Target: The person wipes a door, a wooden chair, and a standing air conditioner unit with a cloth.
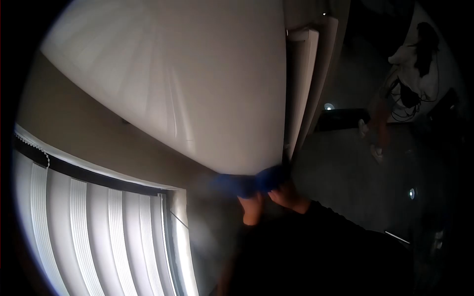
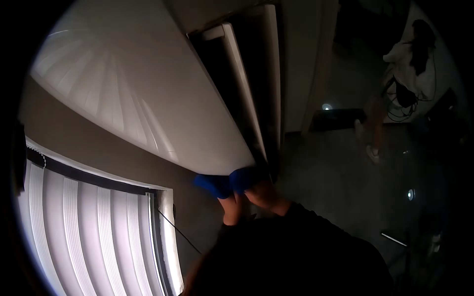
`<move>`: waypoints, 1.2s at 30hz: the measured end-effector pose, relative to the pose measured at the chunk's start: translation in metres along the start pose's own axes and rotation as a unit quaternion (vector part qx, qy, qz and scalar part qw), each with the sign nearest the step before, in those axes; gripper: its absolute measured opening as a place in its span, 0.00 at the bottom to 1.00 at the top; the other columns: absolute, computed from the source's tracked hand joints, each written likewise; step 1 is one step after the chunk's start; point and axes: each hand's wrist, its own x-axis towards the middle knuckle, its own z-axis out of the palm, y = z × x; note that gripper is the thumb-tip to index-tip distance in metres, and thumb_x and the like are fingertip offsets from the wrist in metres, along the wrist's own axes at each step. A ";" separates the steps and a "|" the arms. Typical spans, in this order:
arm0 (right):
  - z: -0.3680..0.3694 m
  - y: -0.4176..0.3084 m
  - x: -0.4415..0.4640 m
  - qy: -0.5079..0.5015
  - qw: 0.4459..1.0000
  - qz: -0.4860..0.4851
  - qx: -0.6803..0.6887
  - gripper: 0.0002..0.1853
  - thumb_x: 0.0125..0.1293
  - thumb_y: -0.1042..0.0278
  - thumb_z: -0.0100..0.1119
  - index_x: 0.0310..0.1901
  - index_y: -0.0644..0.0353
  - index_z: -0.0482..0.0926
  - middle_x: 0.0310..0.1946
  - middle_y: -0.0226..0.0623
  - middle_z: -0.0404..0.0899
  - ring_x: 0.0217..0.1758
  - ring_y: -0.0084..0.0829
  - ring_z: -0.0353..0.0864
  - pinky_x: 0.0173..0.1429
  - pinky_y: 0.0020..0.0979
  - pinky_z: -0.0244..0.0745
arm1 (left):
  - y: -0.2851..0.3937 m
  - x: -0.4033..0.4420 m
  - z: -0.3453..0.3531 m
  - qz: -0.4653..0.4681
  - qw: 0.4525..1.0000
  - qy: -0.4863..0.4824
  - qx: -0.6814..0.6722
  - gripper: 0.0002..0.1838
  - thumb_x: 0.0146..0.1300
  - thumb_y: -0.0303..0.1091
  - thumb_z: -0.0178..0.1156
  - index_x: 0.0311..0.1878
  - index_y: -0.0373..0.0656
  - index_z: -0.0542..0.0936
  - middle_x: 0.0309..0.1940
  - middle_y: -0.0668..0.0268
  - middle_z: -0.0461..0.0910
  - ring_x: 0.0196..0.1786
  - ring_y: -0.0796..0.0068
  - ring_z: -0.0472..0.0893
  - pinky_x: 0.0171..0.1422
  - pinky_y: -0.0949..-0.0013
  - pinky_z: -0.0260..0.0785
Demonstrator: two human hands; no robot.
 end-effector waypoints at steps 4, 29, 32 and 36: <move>0.009 -0.008 -0.037 0.002 0.989 0.013 -0.145 0.16 0.53 0.63 0.65 0.45 0.55 0.79 0.50 0.38 0.75 0.55 0.43 0.72 0.60 0.46 0.65 | 0.021 -0.009 -0.023 0.073 0.993 -0.007 0.090 0.17 0.50 0.24 0.59 0.46 0.32 0.72 0.45 0.45 0.71 0.48 0.42 0.70 0.55 0.49 0.60; -0.115 -0.008 -0.031 0.135 0.980 -0.140 -0.035 0.15 0.50 0.71 0.63 0.42 0.57 0.76 0.43 0.39 0.77 0.45 0.43 0.77 0.52 0.42 0.71 | 0.130 -0.054 0.029 -0.020 0.995 0.085 0.037 0.34 0.62 0.23 0.51 0.69 0.29 0.49 0.69 0.43 0.51 0.71 0.48 0.54 0.73 0.57 0.43; -0.159 -0.005 0.009 0.158 0.970 -0.178 0.054 0.19 0.51 0.70 0.62 0.47 0.58 0.74 0.45 0.41 0.75 0.47 0.45 0.76 0.56 0.46 0.69 | 0.145 -0.043 0.047 0.048 0.981 0.148 0.119 0.32 0.61 0.21 0.51 0.67 0.29 0.52 0.66 0.45 0.56 0.67 0.52 0.59 0.71 0.58 0.47; -0.194 -0.001 0.054 0.244 0.955 -0.119 0.122 0.23 0.53 0.69 0.60 0.52 0.65 0.70 0.50 0.48 0.71 0.52 0.50 0.71 0.58 0.48 0.65 | 0.188 0.005 0.065 0.211 0.945 0.184 0.168 0.26 0.62 0.21 0.52 0.63 0.28 0.59 0.60 0.50 0.65 0.60 0.60 0.67 0.68 0.61 0.54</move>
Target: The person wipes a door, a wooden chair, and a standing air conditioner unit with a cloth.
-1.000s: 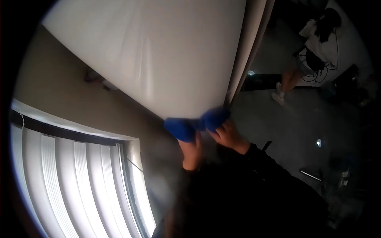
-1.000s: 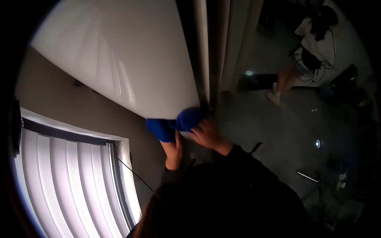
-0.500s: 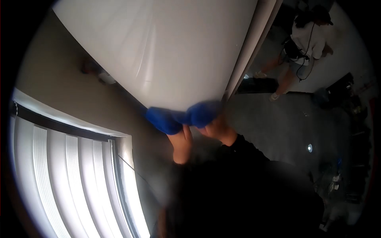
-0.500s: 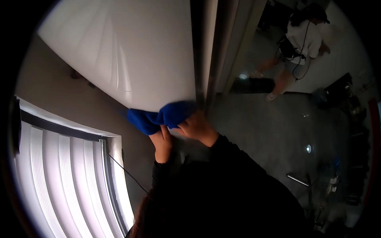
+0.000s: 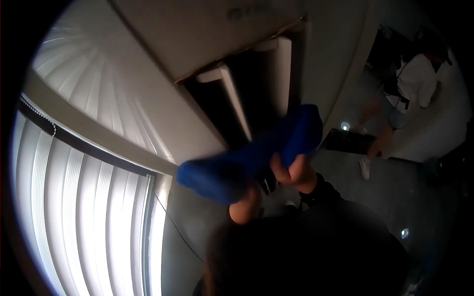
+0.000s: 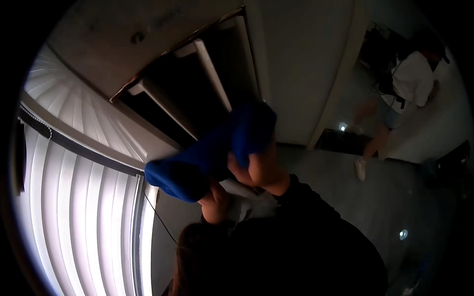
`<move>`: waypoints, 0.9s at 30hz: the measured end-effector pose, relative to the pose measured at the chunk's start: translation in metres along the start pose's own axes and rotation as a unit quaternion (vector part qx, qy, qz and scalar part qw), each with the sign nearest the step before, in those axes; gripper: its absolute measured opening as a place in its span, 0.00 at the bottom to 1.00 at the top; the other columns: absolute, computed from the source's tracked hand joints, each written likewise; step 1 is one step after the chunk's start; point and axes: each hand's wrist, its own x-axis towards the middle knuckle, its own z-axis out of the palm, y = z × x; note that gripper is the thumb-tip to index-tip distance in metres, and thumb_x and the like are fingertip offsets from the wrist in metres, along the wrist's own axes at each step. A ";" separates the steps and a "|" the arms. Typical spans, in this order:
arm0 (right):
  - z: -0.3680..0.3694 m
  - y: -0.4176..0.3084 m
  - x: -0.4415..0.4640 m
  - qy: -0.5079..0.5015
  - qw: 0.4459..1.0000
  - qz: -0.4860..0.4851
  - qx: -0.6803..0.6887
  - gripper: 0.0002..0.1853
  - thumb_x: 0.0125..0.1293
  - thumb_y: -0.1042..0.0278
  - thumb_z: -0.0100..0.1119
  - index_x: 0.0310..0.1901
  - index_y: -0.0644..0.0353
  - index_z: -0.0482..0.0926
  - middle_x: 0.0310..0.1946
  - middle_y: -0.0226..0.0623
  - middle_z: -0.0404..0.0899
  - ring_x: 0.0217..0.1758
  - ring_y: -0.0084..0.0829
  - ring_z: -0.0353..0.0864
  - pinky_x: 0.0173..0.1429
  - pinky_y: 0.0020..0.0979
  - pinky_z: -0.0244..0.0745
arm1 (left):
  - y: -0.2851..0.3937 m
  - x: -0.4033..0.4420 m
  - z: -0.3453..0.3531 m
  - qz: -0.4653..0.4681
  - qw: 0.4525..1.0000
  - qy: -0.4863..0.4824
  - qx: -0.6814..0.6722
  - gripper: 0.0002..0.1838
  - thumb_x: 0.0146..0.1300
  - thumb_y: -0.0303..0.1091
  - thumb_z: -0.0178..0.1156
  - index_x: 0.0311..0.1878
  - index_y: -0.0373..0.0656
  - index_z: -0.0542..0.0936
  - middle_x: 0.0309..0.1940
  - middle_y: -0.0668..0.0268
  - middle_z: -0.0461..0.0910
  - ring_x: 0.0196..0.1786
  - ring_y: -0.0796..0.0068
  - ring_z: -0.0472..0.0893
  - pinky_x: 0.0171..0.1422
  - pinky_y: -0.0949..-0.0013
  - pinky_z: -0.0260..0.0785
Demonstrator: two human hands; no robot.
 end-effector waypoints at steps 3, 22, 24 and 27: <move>0.004 0.034 0.022 -0.035 0.996 -0.049 0.072 0.24 0.55 0.69 0.60 0.53 0.68 0.69 0.51 0.52 0.70 0.53 0.51 0.69 0.58 0.49 0.63 | 0.005 -0.003 0.035 -0.119 0.984 0.075 -0.107 0.16 0.59 0.23 0.56 0.50 0.33 0.68 0.47 0.54 0.71 0.48 0.61 0.72 0.53 0.63 0.62; 0.007 0.062 0.041 -0.091 0.994 -0.051 0.035 0.28 0.62 0.63 0.55 0.62 0.65 0.62 0.59 0.50 0.65 0.63 0.52 0.63 0.67 0.53 0.52 | 0.023 0.085 0.036 -0.071 0.991 0.084 0.082 0.15 0.52 0.33 0.63 0.44 0.40 0.79 0.38 0.57 0.78 0.39 0.57 0.78 0.41 0.61 0.70; 0.005 0.060 0.018 -0.111 0.993 -0.011 0.045 0.28 0.63 0.64 0.55 0.62 0.66 0.61 0.60 0.51 0.64 0.64 0.53 0.62 0.67 0.53 0.52 | 0.010 0.056 0.038 -0.085 0.985 0.015 0.152 0.17 0.52 0.34 0.63 0.46 0.40 0.78 0.39 0.57 0.78 0.39 0.57 0.78 0.42 0.61 0.70; -0.012 0.056 -0.032 -0.213 0.976 0.046 -0.022 0.28 0.64 0.67 0.54 0.63 0.69 0.59 0.61 0.54 0.61 0.64 0.55 0.60 0.67 0.53 0.53 | -0.002 0.008 0.046 -0.102 0.978 -0.017 0.183 0.19 0.52 0.38 0.62 0.47 0.40 0.77 0.42 0.58 0.77 0.41 0.56 0.77 0.45 0.58 0.68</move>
